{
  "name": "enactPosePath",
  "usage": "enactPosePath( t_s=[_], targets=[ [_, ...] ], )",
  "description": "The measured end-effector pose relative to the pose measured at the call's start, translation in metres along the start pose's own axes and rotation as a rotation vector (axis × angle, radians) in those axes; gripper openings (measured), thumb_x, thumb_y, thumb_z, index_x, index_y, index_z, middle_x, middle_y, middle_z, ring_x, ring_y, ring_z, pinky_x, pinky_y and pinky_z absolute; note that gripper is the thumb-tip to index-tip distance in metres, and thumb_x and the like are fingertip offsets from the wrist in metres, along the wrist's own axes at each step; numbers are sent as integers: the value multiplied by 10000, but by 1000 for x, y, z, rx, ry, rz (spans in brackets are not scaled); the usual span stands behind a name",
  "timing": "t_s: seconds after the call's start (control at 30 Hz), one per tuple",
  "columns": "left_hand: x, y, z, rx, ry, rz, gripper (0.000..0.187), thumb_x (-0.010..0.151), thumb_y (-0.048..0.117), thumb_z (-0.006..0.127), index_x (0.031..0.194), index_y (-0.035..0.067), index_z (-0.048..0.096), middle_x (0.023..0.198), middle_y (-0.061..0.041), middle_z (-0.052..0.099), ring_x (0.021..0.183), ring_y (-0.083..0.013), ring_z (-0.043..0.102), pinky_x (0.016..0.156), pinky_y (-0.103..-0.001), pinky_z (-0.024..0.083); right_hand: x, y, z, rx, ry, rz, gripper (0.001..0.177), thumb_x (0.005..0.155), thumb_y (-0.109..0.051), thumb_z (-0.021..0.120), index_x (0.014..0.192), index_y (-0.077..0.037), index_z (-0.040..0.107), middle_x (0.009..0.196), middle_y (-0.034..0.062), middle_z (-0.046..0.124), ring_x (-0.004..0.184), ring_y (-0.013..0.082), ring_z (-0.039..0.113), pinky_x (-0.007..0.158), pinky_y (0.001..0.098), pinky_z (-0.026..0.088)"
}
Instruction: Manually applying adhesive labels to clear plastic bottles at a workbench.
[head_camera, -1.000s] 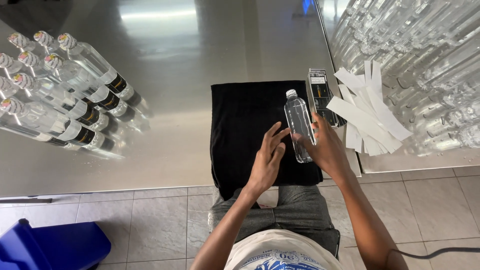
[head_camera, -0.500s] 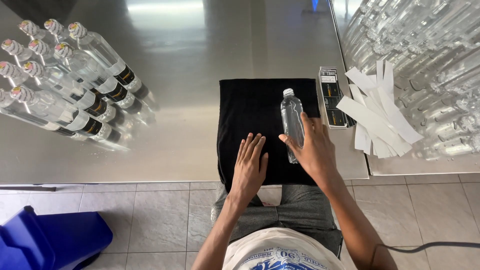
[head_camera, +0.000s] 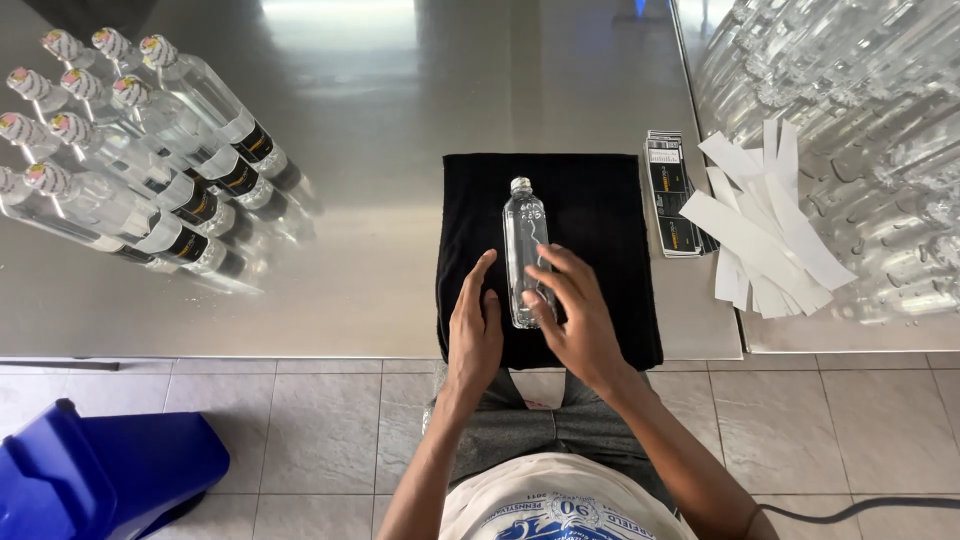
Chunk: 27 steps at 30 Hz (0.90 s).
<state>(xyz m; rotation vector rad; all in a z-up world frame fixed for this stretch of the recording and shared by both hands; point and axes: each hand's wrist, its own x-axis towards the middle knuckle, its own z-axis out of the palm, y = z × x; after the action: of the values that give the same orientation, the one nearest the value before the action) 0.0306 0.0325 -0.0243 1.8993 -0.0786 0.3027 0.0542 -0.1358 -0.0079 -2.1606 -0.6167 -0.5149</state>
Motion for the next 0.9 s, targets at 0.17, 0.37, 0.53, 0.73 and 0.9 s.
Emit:
enactPosePath(
  t_s=[0.17, 0.37, 0.53, 0.73, 0.9],
  targets=[
    [0, 12, -1, 3, -17, -15, 512, 1122, 163, 504, 1624, 74, 458, 1647, -207, 507, 1499, -497, 493, 1192, -637, 462, -3, 0, -14, 25, -122, 233, 421, 1127, -345, 639, 1433, -57, 676, 1445, 181, 654, 1429, 427, 572, 1119, 559, 528],
    [-2, 6, 0, 46, -23, -74, 544, 1149, 320, 501, 1642, 93, 460, 1621, -200, 526, 1439, -490, 561, 1135, -652, 496, -30, 27, -22, -254, -274, 198, 460, 1117, -393, 648, 1429, -56, 682, 1452, 191, 645, 1455, 406, 555, 1166, 544, 504],
    [-12, -16, -6, 27, 133, -50, 310, 1133, 123, 588, 1398, 70, 740, 1269, -209, 787, 1203, -464, 725, 999, -569, 597, -53, 36, -46, -287, -128, 190, 216, 1040, -163, 767, 1234, -70, 787, 1104, 68, 721, 1038, 278, 745, 866, 385, 655],
    [-25, 9, -17, 58, 383, -73, 137, 926, 192, 903, 921, 96, 806, 775, -22, 794, 671, -81, 737, 633, -196, 585, -79, 67, -78, -174, 69, 129, 154, 1068, -136, 704, 1173, -45, 771, 954, 61, 799, 664, 112, 726, 608, 237, 638],
    [-37, 7, 0, -107, 95, 223, 183, 1065, -76, 631, 1182, -11, 756, 1080, -117, 856, 949, -214, 878, 809, -261, 757, -78, 83, -96, -182, 41, 126, 704, 974, 234, 632, 1607, -32, 479, 1378, 223, 751, 1248, 332, 774, 1077, 380, 669]
  ],
)
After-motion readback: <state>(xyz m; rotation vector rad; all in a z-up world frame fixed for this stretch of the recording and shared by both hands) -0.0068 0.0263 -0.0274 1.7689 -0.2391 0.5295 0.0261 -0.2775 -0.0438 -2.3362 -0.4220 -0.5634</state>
